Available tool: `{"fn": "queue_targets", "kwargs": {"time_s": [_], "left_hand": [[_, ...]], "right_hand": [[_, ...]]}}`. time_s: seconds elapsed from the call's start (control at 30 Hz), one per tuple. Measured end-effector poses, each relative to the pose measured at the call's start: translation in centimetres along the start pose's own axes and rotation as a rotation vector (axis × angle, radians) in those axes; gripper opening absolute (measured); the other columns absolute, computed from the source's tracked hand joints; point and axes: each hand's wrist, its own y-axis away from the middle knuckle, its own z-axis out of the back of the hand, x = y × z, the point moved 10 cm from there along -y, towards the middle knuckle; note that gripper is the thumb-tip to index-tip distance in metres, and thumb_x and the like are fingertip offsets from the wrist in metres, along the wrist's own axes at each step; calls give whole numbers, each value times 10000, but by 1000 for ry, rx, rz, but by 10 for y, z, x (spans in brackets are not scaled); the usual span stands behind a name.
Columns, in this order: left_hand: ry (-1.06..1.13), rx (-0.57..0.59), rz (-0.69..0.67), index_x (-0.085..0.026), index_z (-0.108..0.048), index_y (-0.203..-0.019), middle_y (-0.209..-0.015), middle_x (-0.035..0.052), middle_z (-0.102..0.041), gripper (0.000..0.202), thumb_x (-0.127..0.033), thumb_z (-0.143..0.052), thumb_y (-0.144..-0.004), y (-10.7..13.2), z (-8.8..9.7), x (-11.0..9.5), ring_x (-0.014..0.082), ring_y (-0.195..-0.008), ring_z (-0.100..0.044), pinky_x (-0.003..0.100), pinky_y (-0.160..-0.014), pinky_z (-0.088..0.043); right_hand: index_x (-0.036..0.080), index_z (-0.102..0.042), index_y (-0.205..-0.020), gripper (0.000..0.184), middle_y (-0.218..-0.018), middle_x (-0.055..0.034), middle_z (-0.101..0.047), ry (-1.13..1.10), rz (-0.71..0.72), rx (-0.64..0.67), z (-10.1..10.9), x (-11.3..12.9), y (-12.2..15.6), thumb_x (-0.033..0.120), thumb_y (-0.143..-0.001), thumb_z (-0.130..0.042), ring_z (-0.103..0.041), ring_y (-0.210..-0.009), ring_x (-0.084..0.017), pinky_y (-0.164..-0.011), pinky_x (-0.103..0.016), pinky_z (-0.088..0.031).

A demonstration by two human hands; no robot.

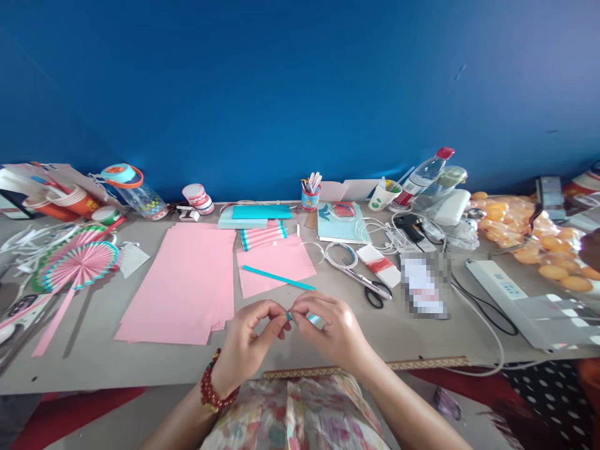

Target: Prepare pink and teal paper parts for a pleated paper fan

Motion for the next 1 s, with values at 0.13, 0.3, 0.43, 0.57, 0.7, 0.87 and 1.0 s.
{"fn": "queue_targets", "kwargs": {"time_s": [0.13, 0.3, 0.43, 0.57, 0.7, 0.87, 1.0], "left_hand": [[-51, -12, -20, -194, -595, -821, -756, -1, -633, 183, -257, -513, -972, 2, 0, -5, 136, -729, -613, 233, -701, -456], [-200, -25, -174, -203, -564, -843, -806, 9, -636, 147, -182, -486, -966, 5, -3, -22, 142, -776, -603, 240, -717, -446], [-254, -23, -234, -208, -546, -848, -803, 5, -628, 147, -156, -473, -966, 6, -6, -28, 142, -780, -594, 243, -733, -447], [-261, -29, -243, -210, -544, -849, -810, 5, -633, 148, -148, -473, -963, 6, -6, -28, 143, -792, -603, 239, -738, -452], [-281, -27, -235, -211, -548, -850, -806, 10, -635, 144, -154, -475, -960, 7, -7, -27, 151, -784, -605, 247, -737, -455], [-311, -35, -239, -213, -553, -847, -795, 17, -635, 137, -149, -481, -945, 7, -7, -25, 167, -778, -605, 264, -737, -454], [-330, -40, -240, -212, -552, -829, -781, 13, -630, 140, -126, -489, -920, 6, -7, -24, 166, -769, -600, 263, -733, -449]], "right_hand": [[215, -631, -787, 158, -802, -12, -680, -40, -26, 28, 0, -1, -1, 120, -877, -542, -630, -758, -138, -705, -238, -461], [211, -631, -760, 162, -779, 0, -674, -74, -85, 63, 1, -4, -1, 132, -880, -556, -625, -738, -124, -691, -219, -450], [214, -635, -747, 144, -766, 20, -678, -41, -160, 85, 0, -12, 1, 96, -821, -597, -624, -737, -118, -698, -211, -443], [216, -648, -761, 146, -740, 28, -680, -20, -213, 102, -2, -15, 3, 83, -788, -594, -627, -714, -116, -662, -201, -440], [218, -651, -799, 110, -761, 14, -686, -15, -296, 113, -2, -20, 5, 128, -788, -588, -654, -701, -128, -567, -196, -424], [222, -614, -757, 98, -709, 19, -665, 25, -293, 119, -2, -18, 4, 138, -770, -566, -651, -680, -136, -540, -199, -404], [221, -596, -706, 101, -660, 31, -643, 75, -320, 133, -4, -21, 5, 127, -724, -564, -613, -634, -130, -524, -199, -378]]}}
